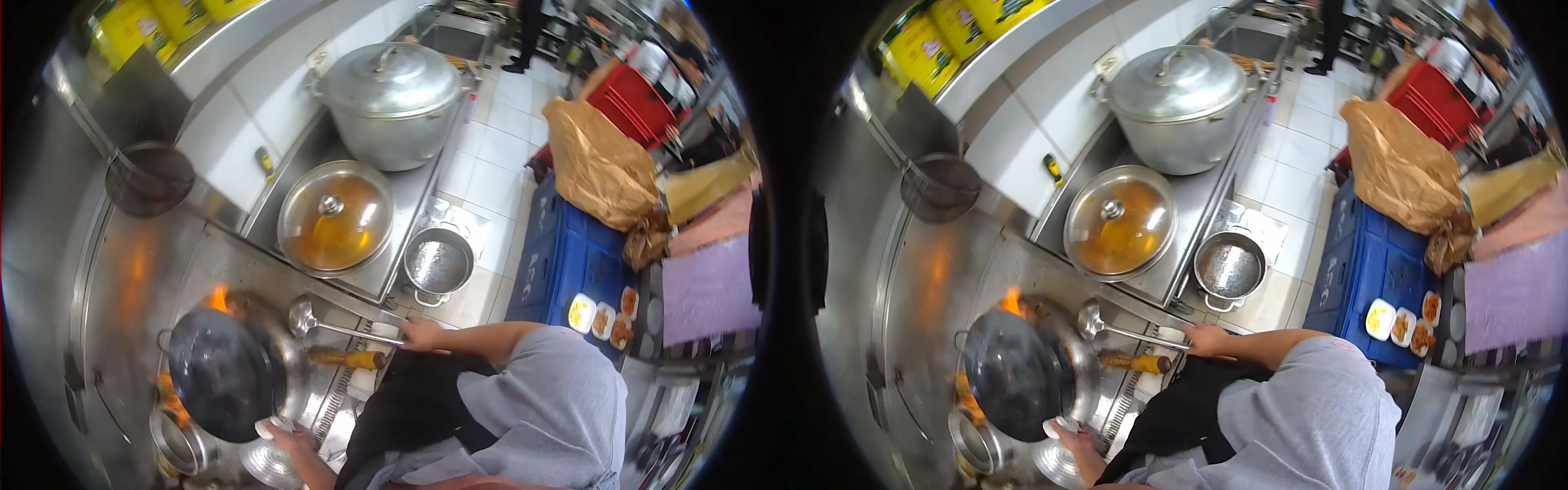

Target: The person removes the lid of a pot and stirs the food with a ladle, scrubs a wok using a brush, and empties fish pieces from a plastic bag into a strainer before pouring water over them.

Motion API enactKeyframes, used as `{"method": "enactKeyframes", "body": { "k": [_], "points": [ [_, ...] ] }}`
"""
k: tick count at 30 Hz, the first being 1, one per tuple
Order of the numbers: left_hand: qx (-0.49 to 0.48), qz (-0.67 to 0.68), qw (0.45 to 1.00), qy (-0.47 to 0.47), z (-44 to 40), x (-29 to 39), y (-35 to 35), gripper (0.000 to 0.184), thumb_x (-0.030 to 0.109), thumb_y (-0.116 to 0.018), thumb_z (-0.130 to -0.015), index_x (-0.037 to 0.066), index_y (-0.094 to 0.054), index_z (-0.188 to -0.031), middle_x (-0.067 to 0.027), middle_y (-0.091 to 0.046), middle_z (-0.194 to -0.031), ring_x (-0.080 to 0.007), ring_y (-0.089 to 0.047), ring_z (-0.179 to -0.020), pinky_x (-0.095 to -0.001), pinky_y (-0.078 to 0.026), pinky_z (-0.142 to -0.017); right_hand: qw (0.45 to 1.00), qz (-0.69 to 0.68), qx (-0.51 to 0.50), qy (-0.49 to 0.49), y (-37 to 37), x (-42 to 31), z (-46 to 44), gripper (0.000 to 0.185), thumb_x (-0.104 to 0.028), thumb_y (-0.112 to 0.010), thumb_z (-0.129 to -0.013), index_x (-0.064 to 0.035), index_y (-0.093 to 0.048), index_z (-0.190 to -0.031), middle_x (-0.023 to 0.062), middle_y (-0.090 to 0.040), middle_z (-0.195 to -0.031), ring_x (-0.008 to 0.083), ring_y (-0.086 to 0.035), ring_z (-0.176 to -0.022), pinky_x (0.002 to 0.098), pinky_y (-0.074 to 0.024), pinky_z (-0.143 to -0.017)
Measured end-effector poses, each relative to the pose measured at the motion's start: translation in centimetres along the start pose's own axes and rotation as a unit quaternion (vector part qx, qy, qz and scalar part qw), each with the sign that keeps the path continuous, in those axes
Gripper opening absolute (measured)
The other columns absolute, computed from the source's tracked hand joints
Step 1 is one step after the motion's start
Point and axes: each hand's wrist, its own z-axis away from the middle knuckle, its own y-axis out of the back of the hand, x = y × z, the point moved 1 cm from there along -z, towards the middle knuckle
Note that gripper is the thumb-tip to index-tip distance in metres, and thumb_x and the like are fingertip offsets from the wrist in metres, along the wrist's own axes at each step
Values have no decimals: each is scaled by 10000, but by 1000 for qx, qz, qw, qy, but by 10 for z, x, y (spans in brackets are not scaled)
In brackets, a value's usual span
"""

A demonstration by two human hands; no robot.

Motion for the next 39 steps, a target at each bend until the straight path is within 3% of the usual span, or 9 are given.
{"method": "enactKeyframes", "body": {
  "k": [2,10,13,18,21,28,30,34,39],
  "points": [
    [-61,70,995,18,-8,-2,10,522,505,-559,-926,108,-512,-1264,-27,-587,-1182,-173,-585,-1027,-332,-493,-893,995,-44,-87,-26,-23,39,5,577,-418,-677,-808,-94,-421,-1211,240,-585,-1137,411,-572,-1088,496,-466,-895],
    [-19,-6,999,-29,38,20,104,707,604,-500,-910,113,-399,-1409,-111,-439,-1388,-318,-486,-1172,-535,-438,-906,1000,-2,4,6,-36,42,5,301,-226,-653,-800,-82,-527,-1032,194,-648,-770,422,-638,-787,520,-474,-665],
    [12,-8,996,-88,65,34,175,584,522,-483,-948,43,-501,-1282,-62,-589,-1052,-158,-574,-901,-337,-493,-691,985,-117,36,118,-48,76,-10,310,-266,-671,-805,-69,-519,-989,186,-582,-668,374,-603,-623,448,-479,-570],
    [90,42,982,-160,90,15,262,528,500,-494,-956,41,-529,-1214,-12,-591,-931,-112,-542,-724,-277,-442,-605,964,16,27,265,-17,-216,-30,240,-136,-561,-859,13,-485,-1032,98,-530,-595,197,-512,-489,369,-430,-490],
    [102,84,985,-109,109,13,285,516,482,-497,-961,43,-525,-1230,-8,-586,-929,-102,-529,-738,-264,-430,-607,875,-279,-297,262,-73,-374,-103,581,-107,-536,-936,-99,-246,-1440,25,-506,-625,127,-496,-456,281,-417,-403],
    [93,27,983,-153,139,-14,331,436,355,-473,-999,-4,-494,-1247,-31,-563,-1016,-125,-519,-900,-284,-442,-798,924,-76,-241,286,-250,-639,-141,768,-21,-495,-854,-186,-159,-1524,157,-597,-839,206,-504,-450,366,-388,-368],
    [103,48,982,-150,148,-26,342,430,351,-473,-998,-2,-497,-1241,-27,-558,-1004,-122,-514,-892,-282,-439,-792,837,14,9,546,-346,-665,-184,794,-36,-480,-846,-139,-98,-1534,176,-628,-876,251,-520,-462,394,-411,-396],
    [132,56,978,-151,161,-41,354,417,349,-469,-997,2,-507,-1225,-17,-548,-965,-112,-498,-862,-270,-431,-772,919,-157,-303,199,-382,-746,-152,364,-7,-486,-817,-70,-499,-1175,116,-529,-690,208,-486,-479,335,-425,-420],
    [126,14,975,-185,158,-39,353,405,335,-483,-996,3,-500,-1228,-1,-537,-952,-96,-478,-845,-263,-425,-760,619,-604,-486,-130,-377,-795,-135,91,-12,-491,-799,-8,-461,-713,96,-464,-617,191,-485,-504,286,-444,-432]
  ]
}}
